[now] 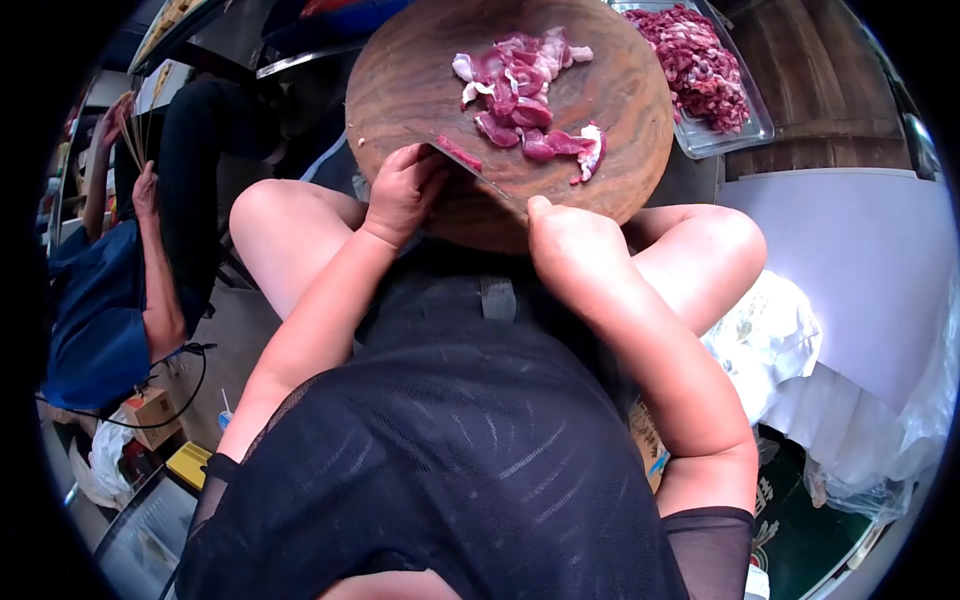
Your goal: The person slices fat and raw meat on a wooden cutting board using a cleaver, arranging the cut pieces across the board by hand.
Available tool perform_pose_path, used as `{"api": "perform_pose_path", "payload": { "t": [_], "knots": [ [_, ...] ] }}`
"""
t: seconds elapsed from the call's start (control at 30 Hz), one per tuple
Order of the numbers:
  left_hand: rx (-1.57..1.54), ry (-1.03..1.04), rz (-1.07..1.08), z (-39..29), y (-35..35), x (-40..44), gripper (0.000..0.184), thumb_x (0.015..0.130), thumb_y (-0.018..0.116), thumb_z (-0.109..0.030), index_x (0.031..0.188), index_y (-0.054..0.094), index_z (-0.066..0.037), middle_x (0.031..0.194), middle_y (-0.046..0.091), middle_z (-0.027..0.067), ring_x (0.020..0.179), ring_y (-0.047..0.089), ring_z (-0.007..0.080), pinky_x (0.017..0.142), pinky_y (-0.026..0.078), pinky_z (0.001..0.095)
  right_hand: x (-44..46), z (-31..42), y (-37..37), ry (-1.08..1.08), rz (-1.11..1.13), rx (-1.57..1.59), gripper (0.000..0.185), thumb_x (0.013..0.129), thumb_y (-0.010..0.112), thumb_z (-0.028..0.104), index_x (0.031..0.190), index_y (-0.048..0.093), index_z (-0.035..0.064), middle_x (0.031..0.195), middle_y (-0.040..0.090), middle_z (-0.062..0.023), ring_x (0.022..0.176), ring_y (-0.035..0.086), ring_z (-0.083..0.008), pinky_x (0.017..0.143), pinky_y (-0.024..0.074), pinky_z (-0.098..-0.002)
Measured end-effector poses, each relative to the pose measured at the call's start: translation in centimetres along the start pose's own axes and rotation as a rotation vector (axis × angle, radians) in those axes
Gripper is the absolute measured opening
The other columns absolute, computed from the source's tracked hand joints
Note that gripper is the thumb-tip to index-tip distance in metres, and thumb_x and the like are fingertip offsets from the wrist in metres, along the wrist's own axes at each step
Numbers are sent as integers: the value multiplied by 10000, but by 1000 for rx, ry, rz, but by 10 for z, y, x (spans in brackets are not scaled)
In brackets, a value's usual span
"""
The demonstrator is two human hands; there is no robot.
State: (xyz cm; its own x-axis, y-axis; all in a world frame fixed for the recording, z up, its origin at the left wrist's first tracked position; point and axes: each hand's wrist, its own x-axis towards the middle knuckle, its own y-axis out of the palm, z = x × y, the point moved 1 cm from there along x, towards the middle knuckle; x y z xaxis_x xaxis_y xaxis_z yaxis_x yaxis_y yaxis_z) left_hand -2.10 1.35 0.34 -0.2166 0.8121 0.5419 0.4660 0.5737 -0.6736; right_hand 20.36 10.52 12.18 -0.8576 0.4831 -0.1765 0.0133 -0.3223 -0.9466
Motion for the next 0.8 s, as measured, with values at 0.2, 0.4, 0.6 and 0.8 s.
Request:
{"api": "perform_pose_path", "payload": {
  "t": [0.2, 0.4, 0.6, 0.8],
  "knots": [
    [12, -40, 44, 2, 2, 1, 197, 794, 708, -77, 990, 706, -60, 1035, 658, 113, 965, 622, 321, 867, 510, 398, 25, 1, -9, -18, 115, 28, 96, 870, 488, 65, 877, 562, 6, 760, 668, -215, 745, 683, -388, 647, 542, -496],
    [-3, -74, 66, 9, 4, 1, 199, 782, 720, -84, 979, 716, -62, 1025, 668, 110, 948, 633, 309, 872, 518, 386, 111, 20, 13, -122, 36, 86, 131, 851, 564, 102, 914, 614, -2, 831, 683, -225, 788, 679, -399, 678, 545, -480],
    [50, -21, 10, 4, 1, 5, 177, 771, 725, -90, 948, 722, -83, 994, 674, 88, 922, 634, 298, 851, 526, 381, 130, 30, 11, -131, 153, 2, 193, 853, 554, 105, 977, 675, 19, 913, 713, -192, 893, 702, -360, 765, 569, -444],
    [43, -10, 53, 9, 3, 6, 189, 787, 718, -83, 976, 714, -76, 991, 670, 104, 942, 636, 306, 874, 509, 390, 33, -23, 7, 34, 167, -12, 175, 920, 517, 143, 987, 606, 8, 832, 671, -235, 855, 659, -416, 726, 524, -496]
  ]
}}
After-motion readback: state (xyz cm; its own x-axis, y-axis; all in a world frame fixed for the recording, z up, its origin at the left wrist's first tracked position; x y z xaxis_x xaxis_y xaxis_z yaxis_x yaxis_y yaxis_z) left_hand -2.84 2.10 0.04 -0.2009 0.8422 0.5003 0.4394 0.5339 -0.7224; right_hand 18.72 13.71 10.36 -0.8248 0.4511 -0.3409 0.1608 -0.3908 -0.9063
